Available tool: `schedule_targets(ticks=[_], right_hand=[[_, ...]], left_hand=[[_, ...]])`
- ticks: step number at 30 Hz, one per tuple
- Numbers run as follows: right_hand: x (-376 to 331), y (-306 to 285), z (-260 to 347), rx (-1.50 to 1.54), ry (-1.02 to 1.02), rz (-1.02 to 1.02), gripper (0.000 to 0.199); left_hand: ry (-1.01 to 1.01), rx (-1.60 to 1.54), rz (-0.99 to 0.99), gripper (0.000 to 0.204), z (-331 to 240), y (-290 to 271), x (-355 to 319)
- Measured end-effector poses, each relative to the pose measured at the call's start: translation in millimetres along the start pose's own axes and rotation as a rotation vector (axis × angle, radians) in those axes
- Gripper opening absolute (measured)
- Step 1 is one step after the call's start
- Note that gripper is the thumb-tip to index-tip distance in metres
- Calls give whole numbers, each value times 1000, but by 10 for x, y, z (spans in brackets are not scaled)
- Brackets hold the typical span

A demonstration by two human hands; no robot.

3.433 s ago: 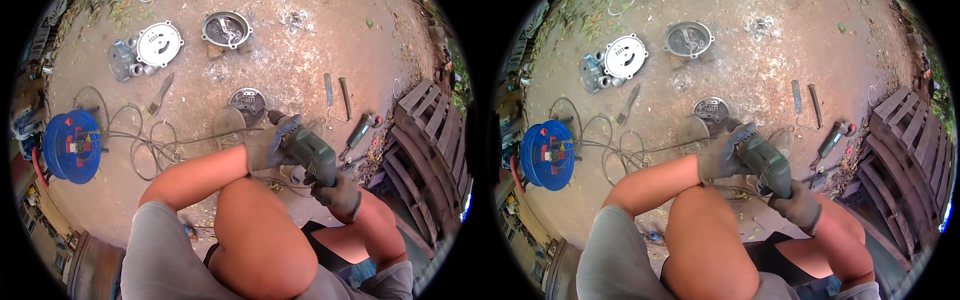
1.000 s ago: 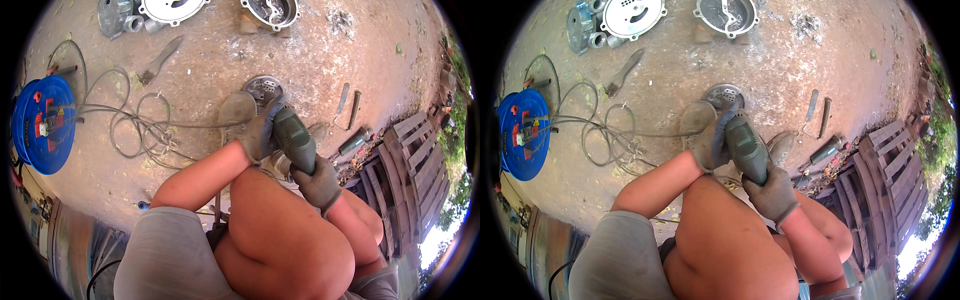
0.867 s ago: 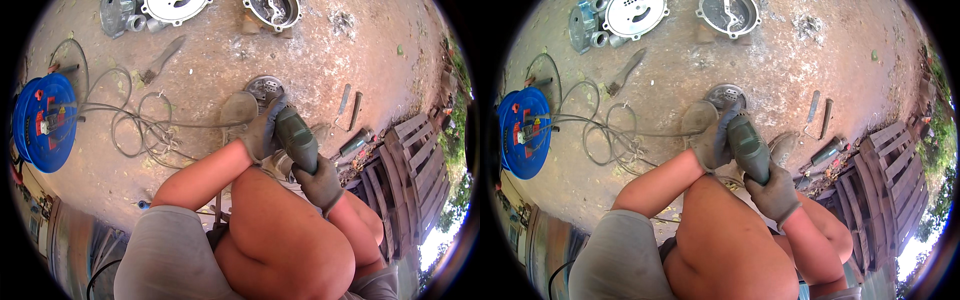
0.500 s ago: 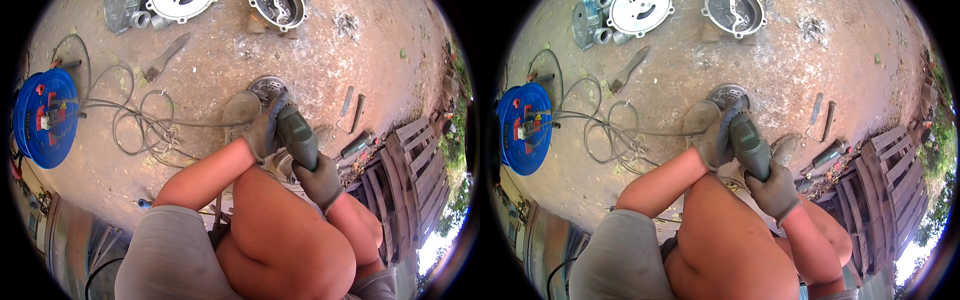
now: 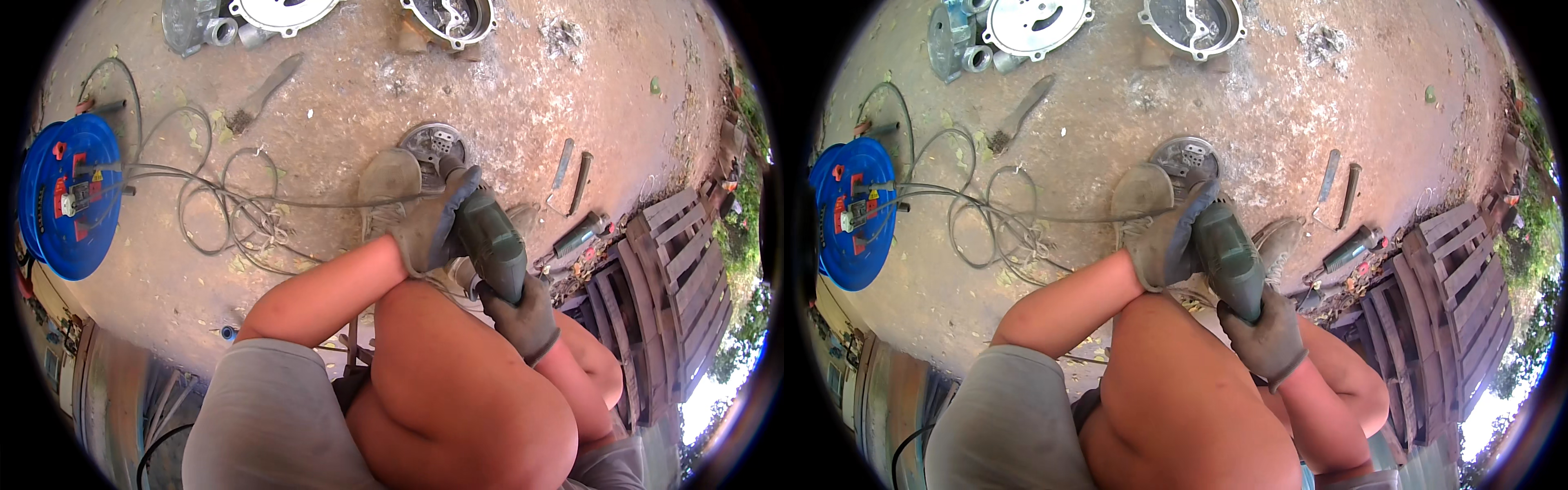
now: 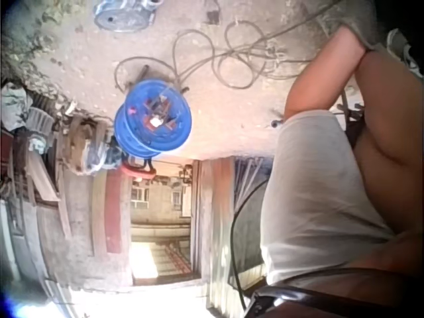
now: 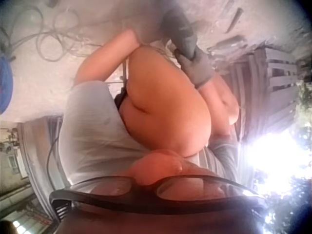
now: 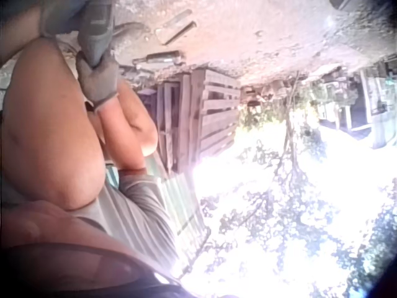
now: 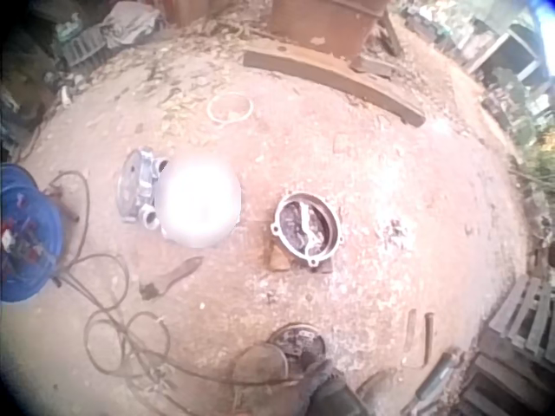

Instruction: The person cleans a circular metal part by hand with a brush and then uses a power drill with a wire brush attachment to scrub the surface. They also use a screwdriver to scrape residue from the part.

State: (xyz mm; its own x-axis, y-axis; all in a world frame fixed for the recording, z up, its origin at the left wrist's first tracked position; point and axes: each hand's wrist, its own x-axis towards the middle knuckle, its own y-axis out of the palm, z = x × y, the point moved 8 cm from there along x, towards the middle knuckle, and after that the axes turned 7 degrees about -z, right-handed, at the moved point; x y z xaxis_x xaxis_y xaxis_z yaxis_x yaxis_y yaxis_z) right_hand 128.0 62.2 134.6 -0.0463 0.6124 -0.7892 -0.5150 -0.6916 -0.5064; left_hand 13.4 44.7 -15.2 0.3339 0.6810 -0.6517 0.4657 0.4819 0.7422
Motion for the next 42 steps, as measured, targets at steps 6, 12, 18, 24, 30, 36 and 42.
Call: schedule_targets(ticks=[6, 12, 18, 24, 30, 36, 42], right_hand=[[53, -14, 56, 17, 61, -4, 23], [160, -34, 40, -12, 63, 71, 23], [270, 16, 101, -34, 9, 55, 26], [175, 91, 69, 10, 134, 88, 26], [25, 28, 54, 18, -17, 13, 24], [-1, -14, -19, 56, 58, 9, 23], [15, -16, -14, 67, 57, 13, 21]], left_hand=[[-310, -350, -13, 50, 204, 9, 52], [-317, -407, -19, 46, 204, -7, 115], [-298, -458, -46, 43, 205, -59, 183], [-328, -347, -103, 51, 138, -23, 94], [-241, -107, -105, 57, 22, 59, -82], [-335, -123, -26, 71, 39, 99, -91], [-252, -149, 56, 55, 169, 17, 33]])
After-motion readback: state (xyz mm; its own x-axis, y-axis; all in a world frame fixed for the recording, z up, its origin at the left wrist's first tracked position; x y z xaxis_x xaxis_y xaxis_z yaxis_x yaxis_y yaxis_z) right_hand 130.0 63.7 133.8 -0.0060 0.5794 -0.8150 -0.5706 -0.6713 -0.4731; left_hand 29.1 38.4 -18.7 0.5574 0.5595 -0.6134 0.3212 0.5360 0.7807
